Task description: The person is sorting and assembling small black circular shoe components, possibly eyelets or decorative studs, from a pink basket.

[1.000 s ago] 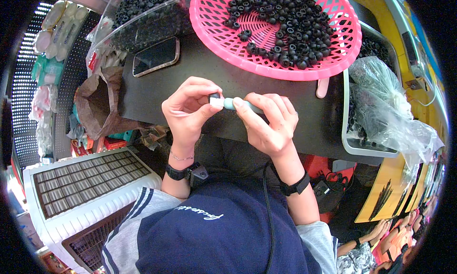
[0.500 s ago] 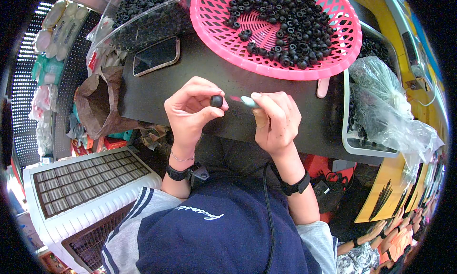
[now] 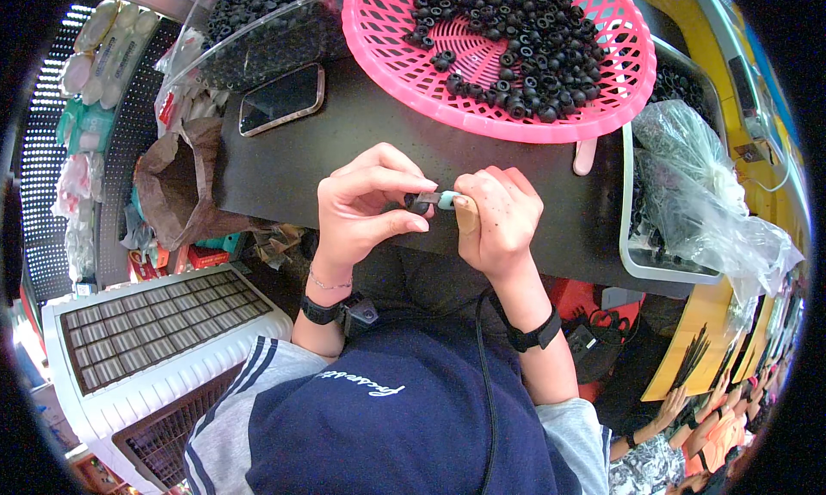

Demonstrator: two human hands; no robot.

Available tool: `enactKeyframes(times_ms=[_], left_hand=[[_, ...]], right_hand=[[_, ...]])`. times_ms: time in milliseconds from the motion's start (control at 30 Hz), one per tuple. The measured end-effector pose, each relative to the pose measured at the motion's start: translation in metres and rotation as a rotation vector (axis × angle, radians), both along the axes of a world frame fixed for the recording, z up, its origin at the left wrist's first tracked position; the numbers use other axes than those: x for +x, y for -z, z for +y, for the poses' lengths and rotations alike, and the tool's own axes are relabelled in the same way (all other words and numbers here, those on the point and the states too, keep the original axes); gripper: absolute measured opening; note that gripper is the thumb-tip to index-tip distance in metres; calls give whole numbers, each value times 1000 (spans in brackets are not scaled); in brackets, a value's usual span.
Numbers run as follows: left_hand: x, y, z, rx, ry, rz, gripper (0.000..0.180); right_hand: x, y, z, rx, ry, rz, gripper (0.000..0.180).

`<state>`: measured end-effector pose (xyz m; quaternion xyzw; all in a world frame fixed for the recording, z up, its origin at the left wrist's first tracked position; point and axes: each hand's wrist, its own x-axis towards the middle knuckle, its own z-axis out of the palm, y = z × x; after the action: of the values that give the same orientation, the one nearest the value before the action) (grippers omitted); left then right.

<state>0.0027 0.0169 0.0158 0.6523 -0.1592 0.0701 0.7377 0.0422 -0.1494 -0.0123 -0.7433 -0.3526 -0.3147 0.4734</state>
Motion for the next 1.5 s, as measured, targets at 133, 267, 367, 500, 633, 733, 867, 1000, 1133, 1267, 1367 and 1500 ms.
enactKeyframes(times_ms=[133,267,367,500,633,733,867,1000,1133,1267,1367,1500], left_hand=[[0,-1,0,17,-19,-2,33],[-1,-2,0,10,-27,-11,32],[-1,-2,1,25,-33,-7,31],[-1,-2,1,41,-47,-22,32],[-1,-3,2,73,-59,-30,31],[0,-5,2,83,-62,-30,30],[-1,-4,3,116,-81,-34,30],[-1,-2,1,102,-108,-49,27],[0,-2,0,92,-122,-53,26],[0,0,2,100,-104,-61,25],[0,-1,3,90,-81,-61,25],[0,2,2,-16,-53,-9,26]], right_hand=[[0,1,0,5,-12,6,15],[-1,-1,-1,-8,-24,21,15],[0,0,-1,-15,-20,12,15],[-1,-1,-1,-25,-10,7,14],[-1,-1,-1,-38,-13,7,12],[-1,-2,-2,-50,-24,21,10],[-1,0,-2,-64,-31,31,9],[-1,0,-2,-52,-49,41,8],[0,-1,-1,-40,-53,51,7],[-1,-1,-1,-36,-86,77,7],[-1,-3,-1,-31,-98,80,11],[-1,-1,-3,66,-73,77,18]])
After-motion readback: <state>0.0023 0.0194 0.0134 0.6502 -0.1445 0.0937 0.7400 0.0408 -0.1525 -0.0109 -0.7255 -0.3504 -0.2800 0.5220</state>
